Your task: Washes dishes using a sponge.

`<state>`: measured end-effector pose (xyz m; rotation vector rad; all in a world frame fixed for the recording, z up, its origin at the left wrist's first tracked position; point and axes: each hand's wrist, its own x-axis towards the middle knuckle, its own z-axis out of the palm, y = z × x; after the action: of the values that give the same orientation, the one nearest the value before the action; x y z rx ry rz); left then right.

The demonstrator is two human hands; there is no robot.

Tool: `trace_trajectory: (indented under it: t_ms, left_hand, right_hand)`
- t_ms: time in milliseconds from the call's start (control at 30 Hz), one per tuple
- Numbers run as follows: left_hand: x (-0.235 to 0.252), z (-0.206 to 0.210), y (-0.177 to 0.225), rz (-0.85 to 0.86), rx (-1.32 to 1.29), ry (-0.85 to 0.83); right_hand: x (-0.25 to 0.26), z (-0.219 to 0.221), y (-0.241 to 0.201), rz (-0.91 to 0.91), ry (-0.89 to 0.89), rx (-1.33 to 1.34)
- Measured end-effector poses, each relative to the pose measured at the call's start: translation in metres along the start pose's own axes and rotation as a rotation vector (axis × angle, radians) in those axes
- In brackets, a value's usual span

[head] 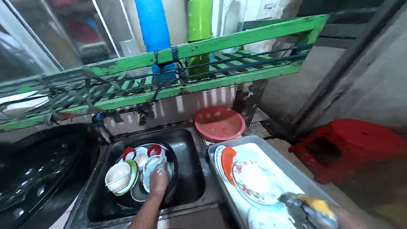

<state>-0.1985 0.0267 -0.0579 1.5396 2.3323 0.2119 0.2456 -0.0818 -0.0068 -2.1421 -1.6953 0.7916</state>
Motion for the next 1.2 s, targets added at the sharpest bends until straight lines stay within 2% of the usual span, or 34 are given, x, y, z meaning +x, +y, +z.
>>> trace_trajectory:
  t_ms: [67,100,200,267,333,367,433,500,633,700,800,933,1000,1067,1133,1200]
  left_hand:
    - [0.006,0.018,-0.006,-0.043,0.046,-0.089]
    - [0.008,0.021,0.001,-0.011,0.006,-0.086]
    - [0.003,0.010,0.058,0.265,-0.248,0.032]
    - [-0.009,0.002,0.107,0.504,-0.378,0.026]
    - [-0.019,0.003,0.150,0.689,-0.368,0.002]
    - [-0.022,0.003,0.167,0.699,-0.306,-0.048]
    - [-0.025,0.004,0.191,0.600,-0.172,-0.164]
    - [-0.024,0.006,0.204,0.497,-0.190,-0.219]
    - [-0.017,0.012,0.208,0.339,-0.569,-0.377]
    - [-0.016,0.023,0.207,0.295,-0.661,-0.467]
    - [-0.018,0.021,0.210,0.308,-0.578,-0.379]
    - [-0.023,-0.011,0.202,0.360,-0.567,-0.154]
    - [-0.026,-0.036,0.190,0.352,-0.723,-0.070]
    - [-0.034,-0.056,0.180,0.275,-1.022,-0.025]
    - [-0.052,-0.063,0.178,0.181,-1.302,-0.088]
    - [-0.075,-0.051,0.180,0.139,-1.434,-0.258]
  right_hand:
    - [-0.007,-0.001,0.004,0.122,-0.044,-0.120]
    - [-0.008,0.001,0.002,0.150,-0.070,-0.175]
    - [-0.009,0.007,-0.012,0.186,-0.133,-0.260]
    - [-0.006,0.010,-0.012,0.192,-0.137,-0.256]
    - [-0.006,0.012,-0.011,0.201,-0.138,-0.229]
    - [-0.006,0.012,-0.011,0.207,-0.134,-0.224]
    - [-0.006,0.014,-0.012,0.220,-0.127,-0.220]
    - [-0.006,0.014,-0.011,0.238,-0.131,-0.212]
    - [-0.005,0.016,-0.011,0.255,-0.138,-0.178]
    - [-0.003,0.017,-0.011,0.252,-0.153,-0.167]
    - [0.001,0.015,-0.013,0.268,-0.193,-0.170]
    - [0.004,0.015,-0.007,0.283,-0.170,-0.131]
    - [0.000,0.011,-0.002,0.257,-0.065,-0.018]
    - [-0.007,0.008,-0.005,0.187,0.134,0.196]
    - [-0.011,0.009,-0.026,0.030,0.364,0.391]
    - [-0.005,0.016,-0.056,-0.211,0.515,0.486]
